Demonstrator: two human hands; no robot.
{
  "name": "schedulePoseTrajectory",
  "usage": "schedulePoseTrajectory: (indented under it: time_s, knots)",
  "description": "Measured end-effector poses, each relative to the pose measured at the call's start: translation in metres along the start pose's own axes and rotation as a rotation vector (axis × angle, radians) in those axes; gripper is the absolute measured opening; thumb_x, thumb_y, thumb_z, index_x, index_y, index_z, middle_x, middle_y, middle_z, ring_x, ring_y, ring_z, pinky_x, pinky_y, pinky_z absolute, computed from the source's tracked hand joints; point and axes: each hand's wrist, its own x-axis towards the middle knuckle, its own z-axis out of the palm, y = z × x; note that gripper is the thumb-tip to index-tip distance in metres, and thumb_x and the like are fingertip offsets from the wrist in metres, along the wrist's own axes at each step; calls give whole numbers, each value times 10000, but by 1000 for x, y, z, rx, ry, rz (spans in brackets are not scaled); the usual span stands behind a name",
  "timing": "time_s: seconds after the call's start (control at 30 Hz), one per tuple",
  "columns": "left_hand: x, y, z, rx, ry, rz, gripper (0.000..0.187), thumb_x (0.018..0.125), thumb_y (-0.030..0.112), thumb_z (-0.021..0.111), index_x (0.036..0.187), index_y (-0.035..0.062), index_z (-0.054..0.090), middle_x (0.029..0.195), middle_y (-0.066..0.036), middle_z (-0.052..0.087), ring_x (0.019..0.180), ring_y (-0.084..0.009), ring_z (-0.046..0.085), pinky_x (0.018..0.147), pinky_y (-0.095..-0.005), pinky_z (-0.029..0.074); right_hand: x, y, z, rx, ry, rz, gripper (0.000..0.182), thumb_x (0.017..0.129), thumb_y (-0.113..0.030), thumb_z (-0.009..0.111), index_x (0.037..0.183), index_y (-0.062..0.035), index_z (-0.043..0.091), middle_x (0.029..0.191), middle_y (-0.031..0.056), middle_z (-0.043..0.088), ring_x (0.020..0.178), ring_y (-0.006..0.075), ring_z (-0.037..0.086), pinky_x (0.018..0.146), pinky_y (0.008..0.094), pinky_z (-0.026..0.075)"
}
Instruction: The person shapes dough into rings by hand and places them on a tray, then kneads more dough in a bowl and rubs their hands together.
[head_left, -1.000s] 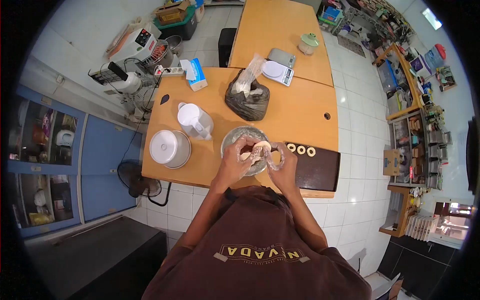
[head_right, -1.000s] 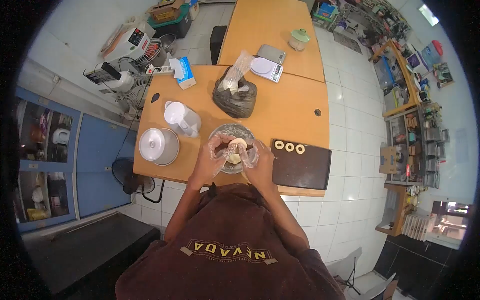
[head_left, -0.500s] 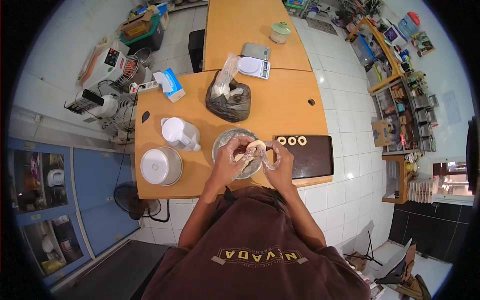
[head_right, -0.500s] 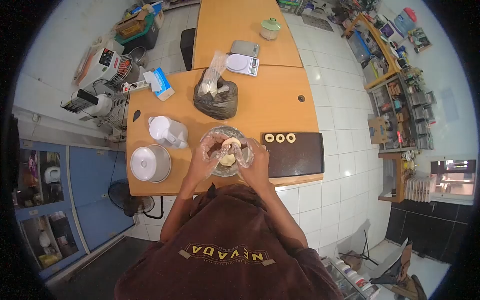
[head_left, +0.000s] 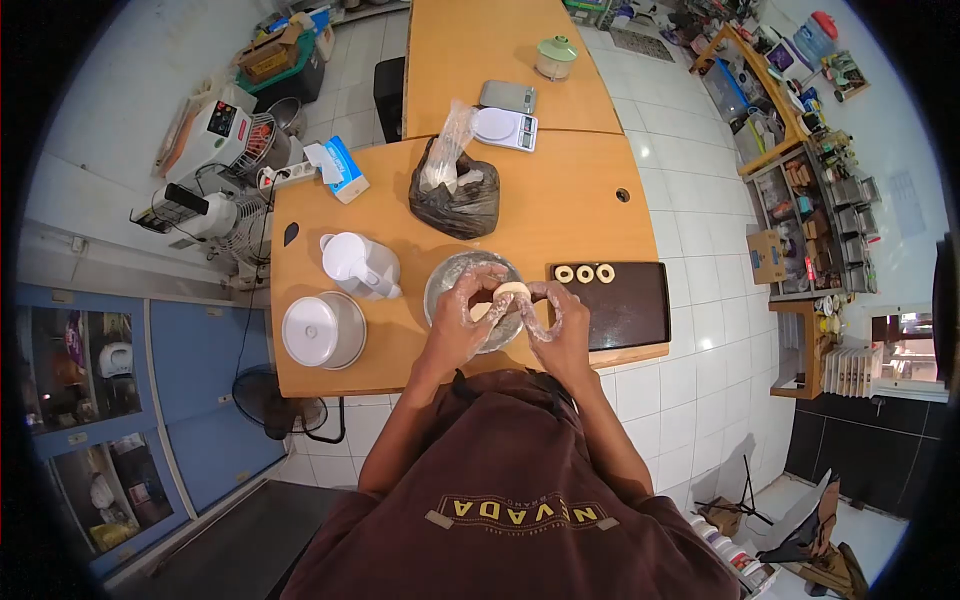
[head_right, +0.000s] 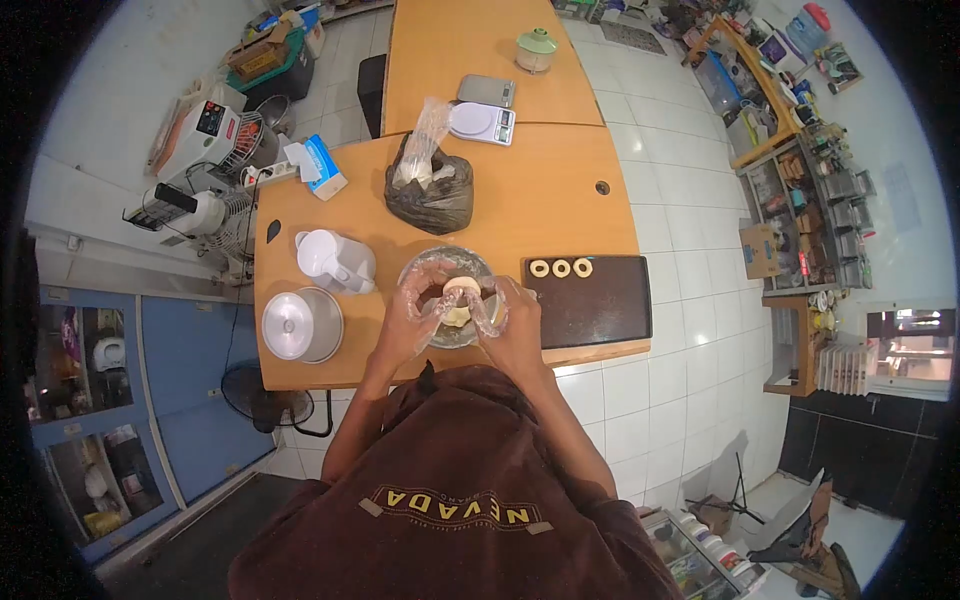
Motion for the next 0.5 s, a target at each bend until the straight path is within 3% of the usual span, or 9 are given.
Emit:
schedulePoseTrajectory:
  time_s: [0.1, 0.2, 0.4, 0.5]
  knots:
    - [-2, -2, 8, -127, -29, -50, 392, 958, 8, 705, 1322, -6, 563, 1034, -106, 711, 1006, -169, 710, 917, -320, 560, -4, 3, -3, 14, 57, -14, 164, 882, -36, 747, 1023, 25, 691, 933, 161, 724, 848, 300, 712, 785, 371, 537]
    - [-3, -4, 15, -129, 14, 22, 368, 950, -1, 705, 1297, -4, 583, 1041, -105, 713, 1005, -169, 710, 920, -323, 559, -13, 8, -2, 25, 78, -6, 160, 884, -28, 748, 1023, 29, 692, 936, 154, 727, 856, 267, 715, 787, 351, 539]
    - [1, 0, 9, -23, -84, 21, 284, 920, -56, 684, 1197, -17, 636, 1066, -115, 717, 1017, -183, 714, 929, -328, 565, -17, -2, -10, 55, 56, 20, 176, 889, -35, 760, 1040, 30, 698, 934, 146, 729, 864, 228, 712, 791, 331, 536]
    - [-2, 6, 9, -44, -111, 2, 277, 916, -63, 680, 1186, -23, 636, 1068, -117, 718, 1019, -185, 715, 933, -332, 570, -17, -3, -14, 133, 18, 83, 250, 851, -70, 775, 1071, 11, 688, 965, 169, 722, 919, 358, 708, 834, 412, 523]
